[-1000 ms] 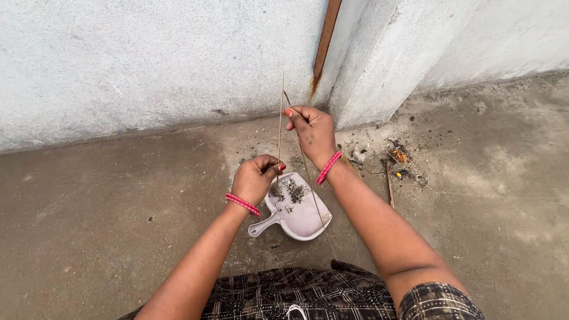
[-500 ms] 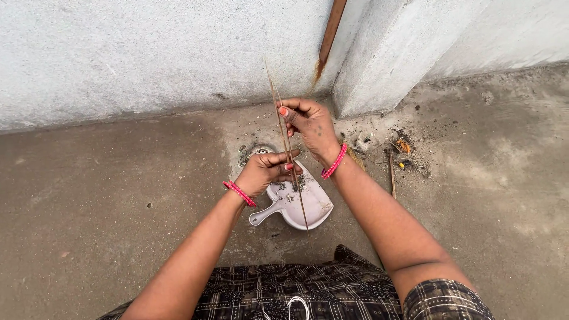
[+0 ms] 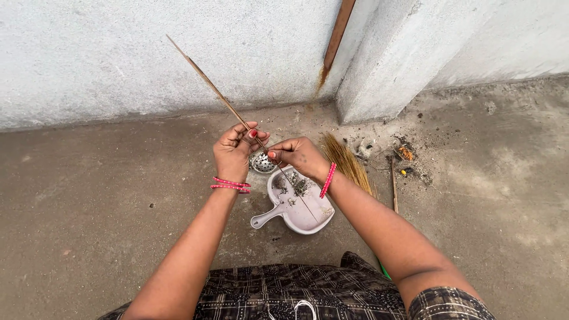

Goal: Sweeping debris and small sticks into a dustpan on an outdoor balcony.

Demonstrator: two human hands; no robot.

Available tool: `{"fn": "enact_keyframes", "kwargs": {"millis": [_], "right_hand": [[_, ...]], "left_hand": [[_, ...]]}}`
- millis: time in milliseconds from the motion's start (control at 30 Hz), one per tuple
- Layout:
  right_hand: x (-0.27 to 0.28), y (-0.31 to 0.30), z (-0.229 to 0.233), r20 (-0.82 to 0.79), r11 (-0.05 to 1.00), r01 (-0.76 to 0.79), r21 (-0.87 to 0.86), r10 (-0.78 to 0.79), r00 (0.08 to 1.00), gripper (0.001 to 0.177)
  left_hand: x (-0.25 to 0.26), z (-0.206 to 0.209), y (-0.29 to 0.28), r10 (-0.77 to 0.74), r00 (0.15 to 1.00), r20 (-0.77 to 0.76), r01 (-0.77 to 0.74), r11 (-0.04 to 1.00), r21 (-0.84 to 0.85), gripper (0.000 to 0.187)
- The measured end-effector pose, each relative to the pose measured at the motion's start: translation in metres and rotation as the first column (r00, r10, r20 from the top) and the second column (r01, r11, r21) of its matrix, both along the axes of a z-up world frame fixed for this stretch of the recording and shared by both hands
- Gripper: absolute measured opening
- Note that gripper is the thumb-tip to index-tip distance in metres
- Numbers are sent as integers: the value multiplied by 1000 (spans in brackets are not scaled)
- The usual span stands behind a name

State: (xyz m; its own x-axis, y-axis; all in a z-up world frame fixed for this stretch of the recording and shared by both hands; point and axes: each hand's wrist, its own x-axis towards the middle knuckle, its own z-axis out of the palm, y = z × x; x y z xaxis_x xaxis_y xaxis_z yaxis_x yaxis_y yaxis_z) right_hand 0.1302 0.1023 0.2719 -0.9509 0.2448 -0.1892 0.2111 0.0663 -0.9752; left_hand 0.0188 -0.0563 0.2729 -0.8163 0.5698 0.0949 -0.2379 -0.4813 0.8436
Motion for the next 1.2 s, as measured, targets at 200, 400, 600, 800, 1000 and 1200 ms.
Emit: {"fn": "enact_keyframes", "kwargs": {"millis": [200,400,600,800,1000,1200], "right_hand": [[-3,-20,-22,-122,989,144,16,-141,982,17],[-11,6,-65,-121,978,141,-155,-160,980,14],[1,23,-15,103,970,-28,-241,54,993,20],[9,56,-24,312,975,-218,37,196,930,20],[18,72,5,292,807,-168,566,-5,957,17],[30,83,5,-36,532,0,847,58,998,15]], "left_hand": [[20,-12,0,186,885,-426,-195,980,24,18],[46,29,-20,79,387,-919,-236,972,-16,29],[37,24,-30,-81,27,-996,-344,935,-86,37],[-2,3,-43,-414,-10,-910,-609,724,-323,44],[-22,-42,-40,-554,258,-791,-520,611,-598,39],[-5,-16,-38,-637,527,-563,-393,405,-826,26]]}}
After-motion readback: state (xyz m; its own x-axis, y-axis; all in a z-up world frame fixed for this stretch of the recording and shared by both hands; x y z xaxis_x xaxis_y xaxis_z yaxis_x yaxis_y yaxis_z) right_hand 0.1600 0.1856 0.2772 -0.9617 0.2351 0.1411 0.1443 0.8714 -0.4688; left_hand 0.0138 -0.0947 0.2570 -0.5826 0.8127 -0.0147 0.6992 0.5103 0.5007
